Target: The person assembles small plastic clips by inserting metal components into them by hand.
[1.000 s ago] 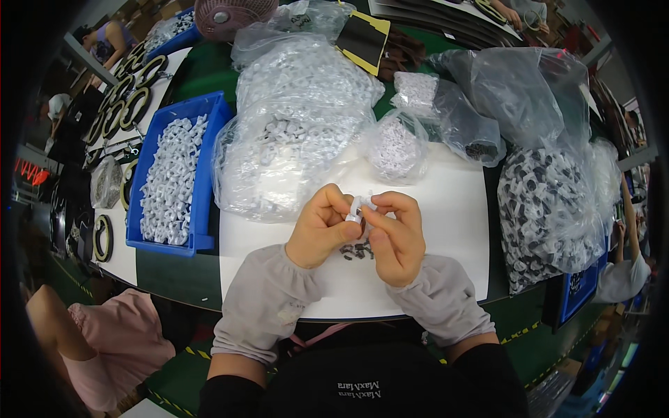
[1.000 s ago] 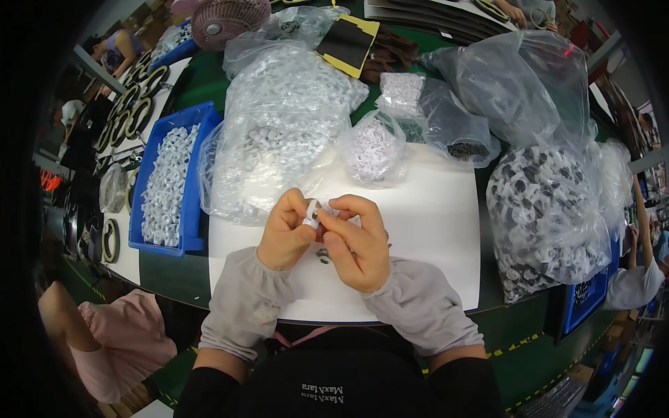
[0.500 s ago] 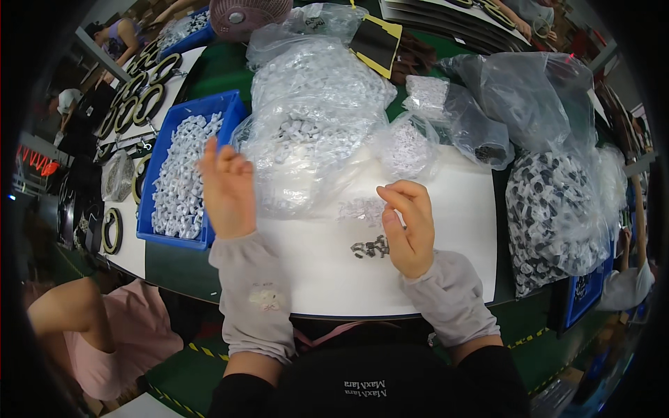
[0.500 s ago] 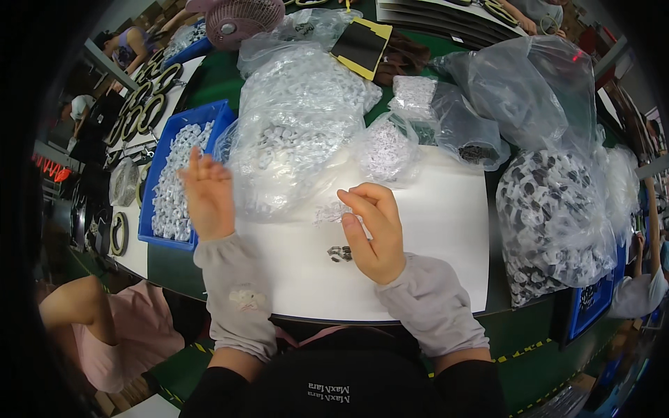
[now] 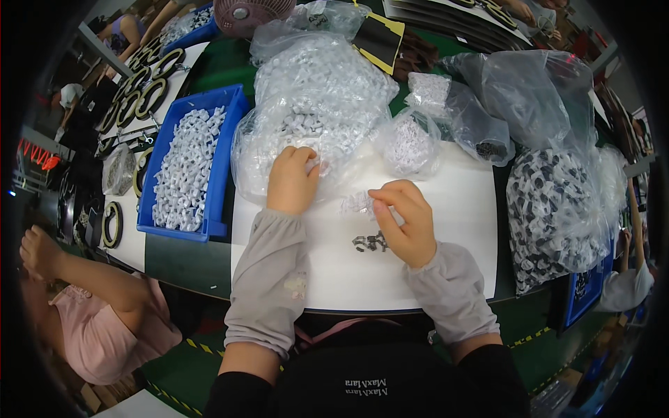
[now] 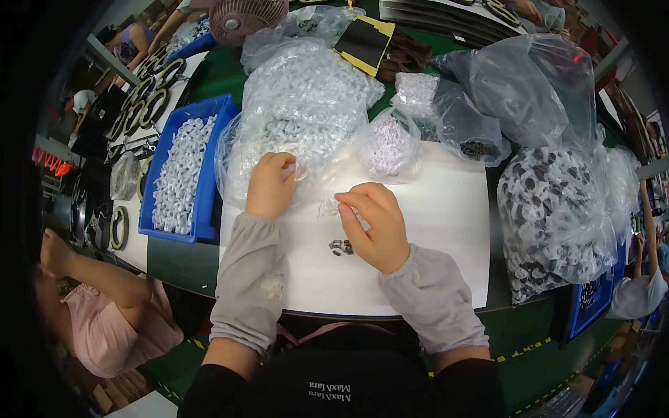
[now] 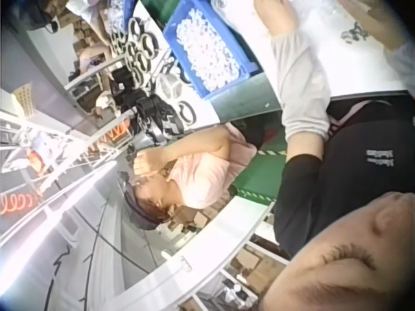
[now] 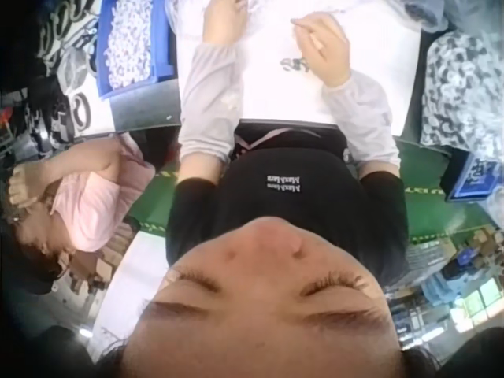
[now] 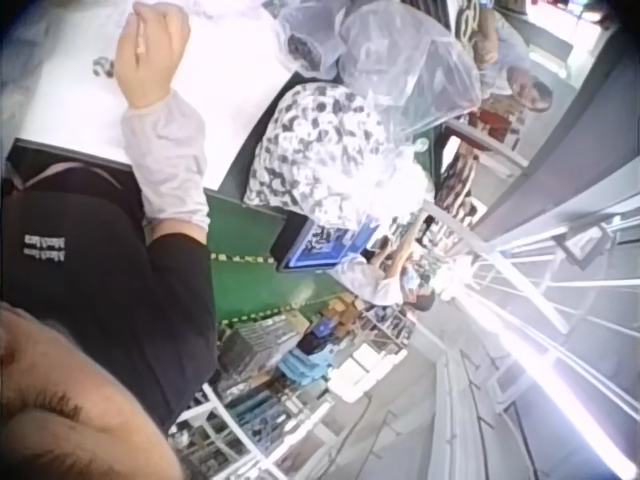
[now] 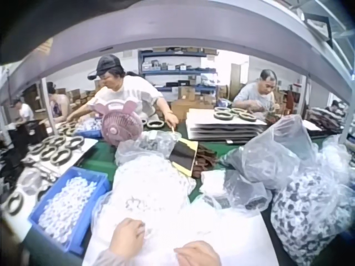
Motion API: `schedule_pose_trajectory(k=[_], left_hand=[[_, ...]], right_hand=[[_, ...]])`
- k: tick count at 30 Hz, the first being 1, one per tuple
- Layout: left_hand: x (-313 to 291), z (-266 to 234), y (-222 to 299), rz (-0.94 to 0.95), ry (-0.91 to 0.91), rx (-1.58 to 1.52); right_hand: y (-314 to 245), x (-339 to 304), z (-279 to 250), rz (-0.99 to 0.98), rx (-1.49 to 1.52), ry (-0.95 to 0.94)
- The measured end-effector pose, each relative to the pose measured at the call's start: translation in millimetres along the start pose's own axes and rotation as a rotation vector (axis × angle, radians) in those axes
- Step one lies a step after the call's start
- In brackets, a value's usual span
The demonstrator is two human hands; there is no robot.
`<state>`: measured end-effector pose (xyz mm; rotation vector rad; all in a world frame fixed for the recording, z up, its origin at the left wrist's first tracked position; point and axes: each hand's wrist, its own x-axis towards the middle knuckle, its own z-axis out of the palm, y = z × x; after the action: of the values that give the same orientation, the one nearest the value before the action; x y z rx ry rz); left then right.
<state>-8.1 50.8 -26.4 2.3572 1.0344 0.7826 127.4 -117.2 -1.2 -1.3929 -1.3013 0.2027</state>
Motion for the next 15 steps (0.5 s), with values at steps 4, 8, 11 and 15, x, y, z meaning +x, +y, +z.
schedule_pose_trajectory(k=[4,8,11,15], left_hand=[[-3.0,-8.3,-1.0,-0.007,0.048,0.103],[-2.1,-22.1,4.6,-0.236,0.106,-0.137],[-1.9,-28.2,6.9,-0.451,0.028,-0.592],[-5.1,-31.0,3.3,-0.437,-0.066,-1.394]], right_hand=[[9.2,-0.1,-2.3,-0.065,-0.166,-0.233],[9.4,-5.2,-4.4,-0.034,-0.270,-0.473],[4.8,-7.1,-5.7,-0.040,-0.254,-0.574],[5.0,-12.6,-0.8,-0.067,-0.307,-0.587]])
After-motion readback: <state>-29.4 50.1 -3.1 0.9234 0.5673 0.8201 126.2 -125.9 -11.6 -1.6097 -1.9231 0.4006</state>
